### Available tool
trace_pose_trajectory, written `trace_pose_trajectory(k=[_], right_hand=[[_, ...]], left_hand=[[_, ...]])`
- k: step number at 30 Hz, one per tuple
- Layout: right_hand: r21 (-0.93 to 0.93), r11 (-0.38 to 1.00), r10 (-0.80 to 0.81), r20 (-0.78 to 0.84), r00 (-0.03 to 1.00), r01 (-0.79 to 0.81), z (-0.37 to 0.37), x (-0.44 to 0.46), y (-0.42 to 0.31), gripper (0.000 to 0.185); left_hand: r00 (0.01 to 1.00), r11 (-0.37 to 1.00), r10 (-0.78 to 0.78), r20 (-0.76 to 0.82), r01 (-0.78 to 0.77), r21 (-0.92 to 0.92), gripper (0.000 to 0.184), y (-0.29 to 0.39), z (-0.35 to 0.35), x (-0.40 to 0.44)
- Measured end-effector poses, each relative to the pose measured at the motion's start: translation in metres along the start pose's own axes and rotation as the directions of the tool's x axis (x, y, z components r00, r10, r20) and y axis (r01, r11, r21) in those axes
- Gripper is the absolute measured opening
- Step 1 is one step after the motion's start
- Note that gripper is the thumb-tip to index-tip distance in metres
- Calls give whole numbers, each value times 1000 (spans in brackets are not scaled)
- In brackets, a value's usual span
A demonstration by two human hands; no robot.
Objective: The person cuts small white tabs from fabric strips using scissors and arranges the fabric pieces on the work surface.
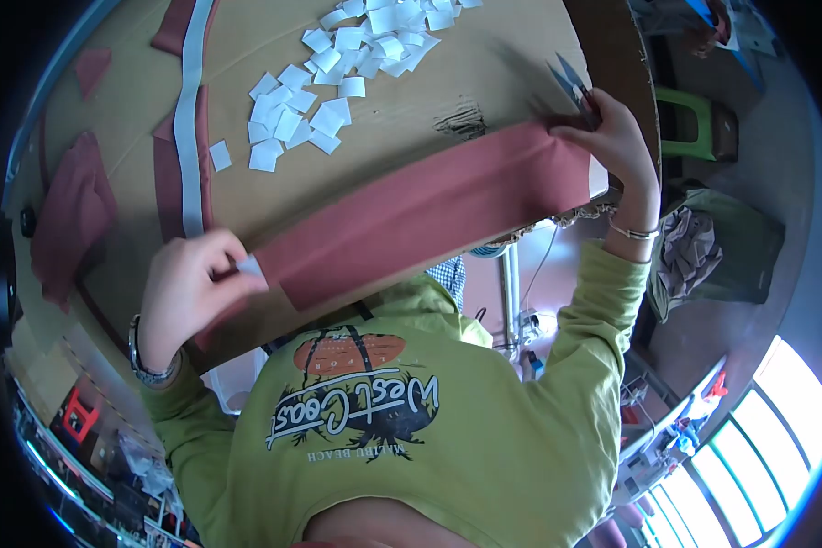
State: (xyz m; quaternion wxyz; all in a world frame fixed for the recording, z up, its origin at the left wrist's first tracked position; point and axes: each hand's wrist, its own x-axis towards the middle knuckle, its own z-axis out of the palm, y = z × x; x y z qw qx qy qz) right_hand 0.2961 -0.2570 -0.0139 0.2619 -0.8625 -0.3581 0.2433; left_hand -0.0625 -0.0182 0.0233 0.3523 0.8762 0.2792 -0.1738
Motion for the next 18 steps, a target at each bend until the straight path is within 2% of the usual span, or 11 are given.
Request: trace_pose_trajectory(k=[2, 3, 5, 7, 8, 12, 14, 15, 16, 17, 18], right_hand=[[93, 994, 46, 73, 996, -53, -5, -7, 6, 36], [96, 994, 51, 71, 996, -57, -6, -6, 5, 36], [-28, 999, 38, -87, 995, -41, -4, -4, 2, 36], [-154, 988, -2, -240, 971, -36, -3, 1, -6, 36], [-154, 988, -6, -241, 971, -32, -1, -1, -13, 36], [-283, 957, -77, -476, 876, -69, 21, -28, -57, 34], [-31, 995, -98, -387, 917, 94, 49, -47, -82, 24], [249, 966, -8, -221, 975, 64, 65, -61, -94, 22], [406, 903, -139, -33, 990, 140, 81, -73, -100, 22], [514, 849, -178, 52, 983, 126, 102, -87, -112, 23], [677, 735, -231, 295, 927, -32, 116, -96, -121, 26]], left_hand=[[965, 994, 58, 255, -33, -99, 26, -2, 1, -2], [964, 995, 59, 260, -35, -96, 26, -1, 1, 0], [997, 997, 53, 48, -50, -59, 25, 1, 7, 6], [983, 998, 51, -175, -56, -21, 24, 5, 8, 8], [983, 998, 51, -179, -55, -20, 24, 5, 8, 7], [977, 970, 101, -189, -138, -198, 22, 5, 8, 5], [976, 968, 106, -192, -146, -206, 21, 4, 10, 1], [972, 963, 116, -202, -160, -216, 20, 3, 12, -2], [969, 958, 127, -212, -175, -226, 19, 2, 14, -4], [966, 954, 137, -220, -189, -234, 18, 1, 15, -5], [968, 955, 137, -210, -185, -232, 18, 1, 14, -5]])
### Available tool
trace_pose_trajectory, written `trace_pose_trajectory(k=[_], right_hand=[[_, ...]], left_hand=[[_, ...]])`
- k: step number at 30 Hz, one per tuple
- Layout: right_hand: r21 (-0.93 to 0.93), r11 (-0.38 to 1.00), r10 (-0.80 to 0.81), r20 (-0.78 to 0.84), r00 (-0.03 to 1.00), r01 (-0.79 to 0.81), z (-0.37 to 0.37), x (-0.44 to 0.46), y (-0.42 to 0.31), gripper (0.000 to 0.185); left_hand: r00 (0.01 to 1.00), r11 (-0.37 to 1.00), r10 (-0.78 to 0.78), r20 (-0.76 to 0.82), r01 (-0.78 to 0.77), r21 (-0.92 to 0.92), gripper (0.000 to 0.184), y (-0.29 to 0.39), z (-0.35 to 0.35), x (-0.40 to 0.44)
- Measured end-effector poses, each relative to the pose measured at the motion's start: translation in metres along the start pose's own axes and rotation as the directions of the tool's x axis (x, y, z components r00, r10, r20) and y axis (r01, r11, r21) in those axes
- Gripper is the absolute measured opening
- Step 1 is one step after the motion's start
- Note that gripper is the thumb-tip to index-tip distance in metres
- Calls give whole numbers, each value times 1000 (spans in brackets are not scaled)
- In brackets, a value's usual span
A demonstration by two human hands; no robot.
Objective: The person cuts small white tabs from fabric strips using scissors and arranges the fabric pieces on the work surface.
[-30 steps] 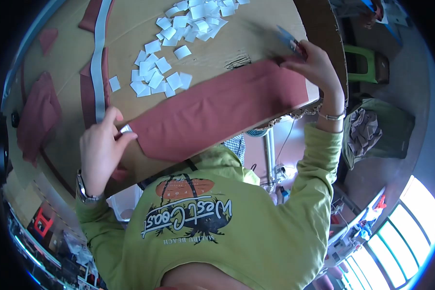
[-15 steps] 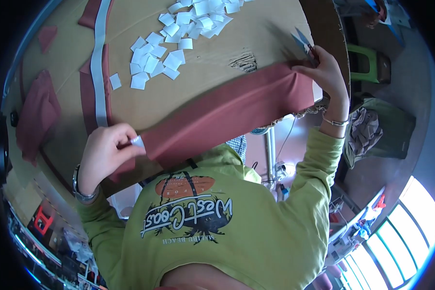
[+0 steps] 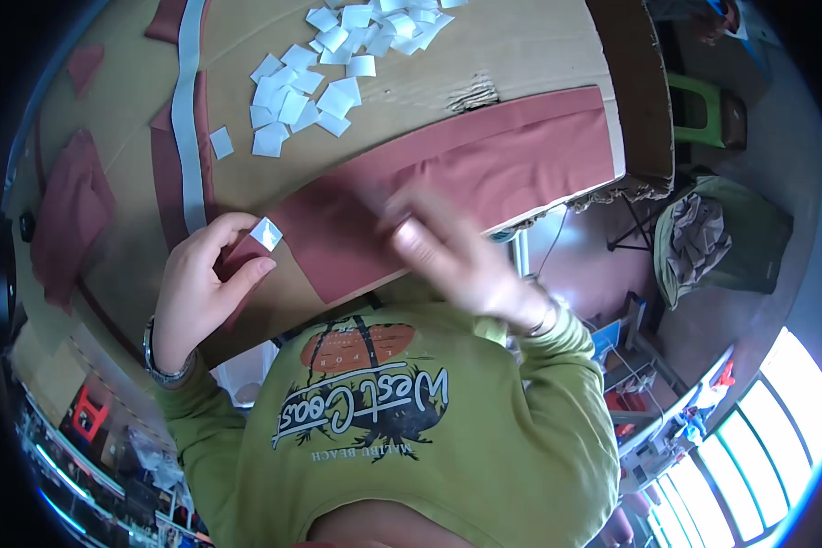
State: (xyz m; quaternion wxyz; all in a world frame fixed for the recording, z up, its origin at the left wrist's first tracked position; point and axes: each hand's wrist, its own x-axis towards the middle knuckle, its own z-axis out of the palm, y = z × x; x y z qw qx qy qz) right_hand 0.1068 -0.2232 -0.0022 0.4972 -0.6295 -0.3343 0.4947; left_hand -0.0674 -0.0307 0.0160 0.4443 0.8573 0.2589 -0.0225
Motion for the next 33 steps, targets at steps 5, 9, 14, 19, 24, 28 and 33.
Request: trace_pose_trajectory(k=[5, 9, 14, 19, 24, 28, 33], right_hand=[[606, 681, 209, 376, 903, -411, 59, -12, 17, 47], [664, 557, 255, 436, 863, -499, 73, -18, 25, 45], [687, 622, 269, 265, 926, -377, 85, -15, 23, 42], [726, 552, 277, 303, 912, -409, 82, -6, 17, 43], [777, 510, 258, 271, 927, -369, 83, -1, 15, 39], [770, 518, 248, 283, 927, -373, 81, -1, 17, 38], [770, 526, 215, 291, 932, -361, 80, -2, 22, 35]], left_hand=[[974, 997, -55, 220, 65, -37, 11, -3, -2, 8], [949, 879, -80, 305, 211, -428, 7, -11, 1, 16], [923, 850, -92, 373, 268, -453, 9, -8, -6, 20], [935, 864, -88, 343, 243, -442, 9, 0, -4, 16], [949, 855, -65, 308, 212, -473, 9, 3, -1, 14], [946, 856, -51, 320, 206, -474, 10, 1, -2, 15], [935, 855, -51, 352, 223, -468, 8, 0, -3, 15]])
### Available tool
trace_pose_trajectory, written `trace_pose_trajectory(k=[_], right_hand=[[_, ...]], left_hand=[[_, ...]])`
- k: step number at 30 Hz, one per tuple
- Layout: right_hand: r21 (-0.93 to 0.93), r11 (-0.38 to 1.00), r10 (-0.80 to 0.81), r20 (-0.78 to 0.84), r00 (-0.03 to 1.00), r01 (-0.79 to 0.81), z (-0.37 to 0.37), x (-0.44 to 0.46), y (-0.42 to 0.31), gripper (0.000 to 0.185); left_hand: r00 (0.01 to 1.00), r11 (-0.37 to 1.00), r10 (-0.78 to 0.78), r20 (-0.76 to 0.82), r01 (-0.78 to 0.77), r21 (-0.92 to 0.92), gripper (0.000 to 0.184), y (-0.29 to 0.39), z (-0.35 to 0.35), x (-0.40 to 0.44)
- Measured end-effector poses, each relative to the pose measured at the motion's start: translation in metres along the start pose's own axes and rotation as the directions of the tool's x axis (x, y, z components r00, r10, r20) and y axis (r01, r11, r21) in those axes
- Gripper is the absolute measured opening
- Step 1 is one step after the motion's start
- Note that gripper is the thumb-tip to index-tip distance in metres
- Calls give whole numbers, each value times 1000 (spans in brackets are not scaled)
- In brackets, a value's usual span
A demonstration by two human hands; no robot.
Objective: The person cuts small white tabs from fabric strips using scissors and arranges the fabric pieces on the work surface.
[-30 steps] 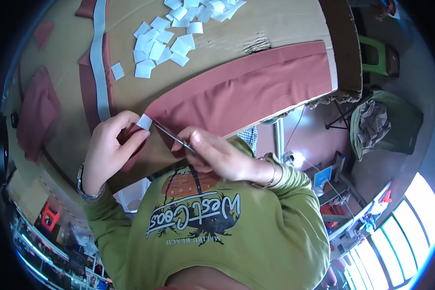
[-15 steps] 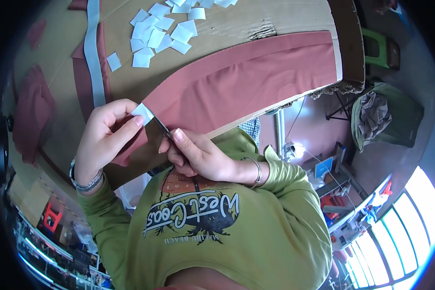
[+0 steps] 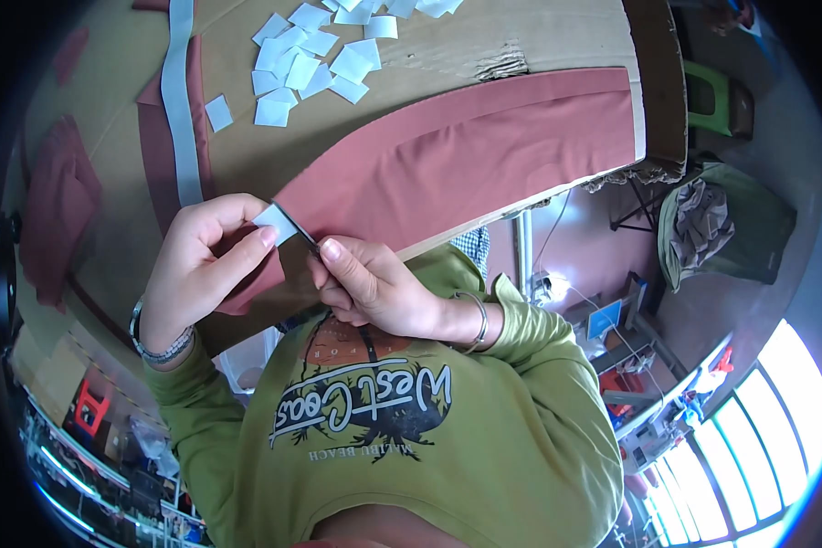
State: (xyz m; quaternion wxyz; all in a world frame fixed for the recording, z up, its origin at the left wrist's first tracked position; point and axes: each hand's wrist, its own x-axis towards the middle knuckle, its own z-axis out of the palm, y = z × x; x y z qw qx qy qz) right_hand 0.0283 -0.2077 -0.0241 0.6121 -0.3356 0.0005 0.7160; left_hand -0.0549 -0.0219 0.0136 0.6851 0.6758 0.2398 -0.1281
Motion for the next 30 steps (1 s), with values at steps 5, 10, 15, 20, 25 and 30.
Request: trace_pose_trajectory(k=[5, 10, 15, 20, 25, 30], right_hand=[[-23, 995, -96, -11, 995, 96, 1, 0, -5, 33], [-487, 819, -379, -63, 923, 303, 7, 14, -29, 31], [-693, 616, -587, -86, 805, 375, 6, 15, -56, 36], [-350, 813, -532, -120, 838, 466, -1, 19, -55, 41], [-236, 924, -318, -35, 948, 301, -1, 17, -55, 45], [-251, 940, -241, -17, 970, 229, -2, 16, -54, 46]], left_hand=[[1000, 999, 20, -2, -19, 42, 6, 9, 2, -3], [1000, 975, -1, 32, -6, 221, 6, 40, 5, 0], [993, 971, 112, -22, -105, 214, 6, 44, 8, 14], [949, 961, 260, -177, -236, 145, 7, 35, -1, 34], [941, 970, 243, -236, -230, 82, 9, 39, -4, 33], [929, 964, 267, -258, -257, 71, 10, 41, -6, 32]])
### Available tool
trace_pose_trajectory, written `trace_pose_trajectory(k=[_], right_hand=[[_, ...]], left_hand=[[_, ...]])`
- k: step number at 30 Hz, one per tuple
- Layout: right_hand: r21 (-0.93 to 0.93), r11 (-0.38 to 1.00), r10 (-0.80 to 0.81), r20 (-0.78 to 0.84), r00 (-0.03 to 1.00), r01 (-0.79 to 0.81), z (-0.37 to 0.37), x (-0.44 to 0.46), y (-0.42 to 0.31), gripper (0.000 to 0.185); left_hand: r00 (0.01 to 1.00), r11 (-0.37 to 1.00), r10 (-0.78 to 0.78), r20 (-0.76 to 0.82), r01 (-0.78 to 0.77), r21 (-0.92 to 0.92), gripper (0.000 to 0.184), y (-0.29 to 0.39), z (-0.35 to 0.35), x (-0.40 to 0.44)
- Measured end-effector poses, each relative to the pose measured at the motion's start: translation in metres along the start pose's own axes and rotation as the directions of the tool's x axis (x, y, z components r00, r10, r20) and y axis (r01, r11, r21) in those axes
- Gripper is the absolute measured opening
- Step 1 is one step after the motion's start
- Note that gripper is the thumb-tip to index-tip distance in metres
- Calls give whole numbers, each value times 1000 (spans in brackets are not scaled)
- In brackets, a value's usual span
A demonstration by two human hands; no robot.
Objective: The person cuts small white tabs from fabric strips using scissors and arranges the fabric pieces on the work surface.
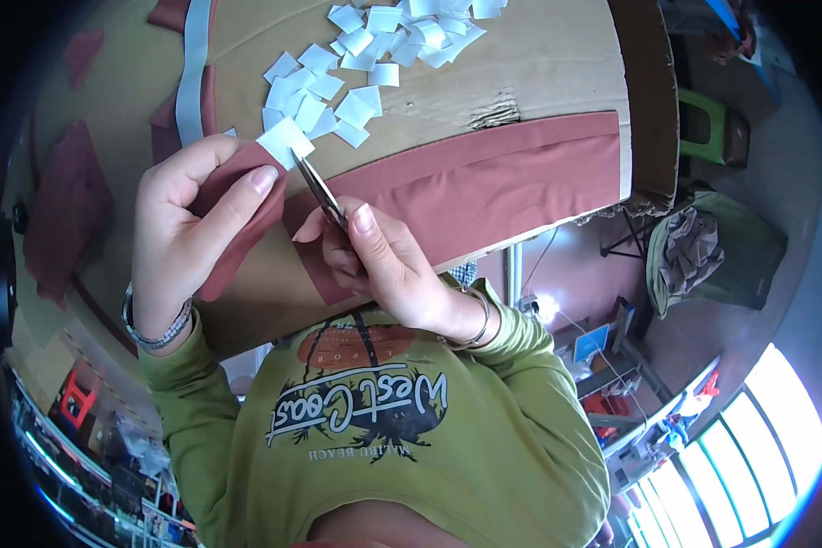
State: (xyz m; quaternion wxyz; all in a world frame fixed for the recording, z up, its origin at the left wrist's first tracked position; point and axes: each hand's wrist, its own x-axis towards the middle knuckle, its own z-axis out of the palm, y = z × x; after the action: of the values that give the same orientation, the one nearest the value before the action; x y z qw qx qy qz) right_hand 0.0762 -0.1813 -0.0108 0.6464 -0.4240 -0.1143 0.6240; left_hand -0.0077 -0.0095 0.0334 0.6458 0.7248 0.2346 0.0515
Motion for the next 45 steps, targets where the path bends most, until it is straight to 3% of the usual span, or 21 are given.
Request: trace_pose_trajectory(k=[6, 11, 22, 27, 31, 32, 33, 34, 36, 38, 39, 41, 43, 45], right_hand=[[-111, 992, -55, -8, 998, 54, -2, -2, 3, 43], [-90, 995, -44, 4, 999, 44, 2, 0, -3, 39], [-69, 997, -29, -16, 999, 28, 0, 3, -7, 36], [28, 999, 43, 117, 992, -46, -12, 5, -8, 38], [338, 940, -29, -61, 998, 48, -10, 6, -9, 30], [339, 940, -33, -62, 998, 52, -8, 6, -9, 30], [137, 983, -109, -76, 991, 119, -2, 6, -8, 25], [-71, 981, -188, -74, 979, 183, 3, 6, -7, 21], [-466, 836, -337, -20, 941, 290, 11, 6, -7, 13], [-651, 589, -422, 259, 869, 480, 6, 2, -11, 7], [-650, 587, -427, 258, 867, 482, 5, -3, -12, 7], [-312, 791, -356, 464, 811, 526, 3, -16, -11, 14], [-82, 918, -257, 622, 739, 388, -16, -38, -6, 14], [-126, 919, -217, 629, 747, 373, -33, -58, -18, 12]], left_hand=[[999, 998, 14, -29, -16, -53, 9, 4, -3, -2], [998, 994, -26, 59, 32, -104, 9, 1, 6, -5], [996, 999, 7, 85, -4, -42, 10, -6, 7, -5], [997, 999, -11, 74, 15, -49, 8, -4, 6, -5], [992, 999, -45, 120, 40, 37, 10, -2, 5, -5], [992, 999, -42, 123, 38, 38, 10, -1, 6, -7], [993, 987, -37, 116, 18, 160, 12, 1, 8, -11], [993, 960, -28, 110, -4, 281, 15, 3, 10, -17], [995, 857, -5, 99, -47, 513, 20, 8, 14, -27], [985, 724, -7, 174, -115, 680, 31, 5, 1, -38], [984, 722, -5, 177, -119, 682, 31, 4, -11, -45], [938, 390, -295, 180, -54, 919, 30, 5, -36, -57], [937, 353, -296, 185, -73, 933, 30, 9, -41, -75], [938, 297, -288, 193, -104, 949, 30, 12, -41, -91]])
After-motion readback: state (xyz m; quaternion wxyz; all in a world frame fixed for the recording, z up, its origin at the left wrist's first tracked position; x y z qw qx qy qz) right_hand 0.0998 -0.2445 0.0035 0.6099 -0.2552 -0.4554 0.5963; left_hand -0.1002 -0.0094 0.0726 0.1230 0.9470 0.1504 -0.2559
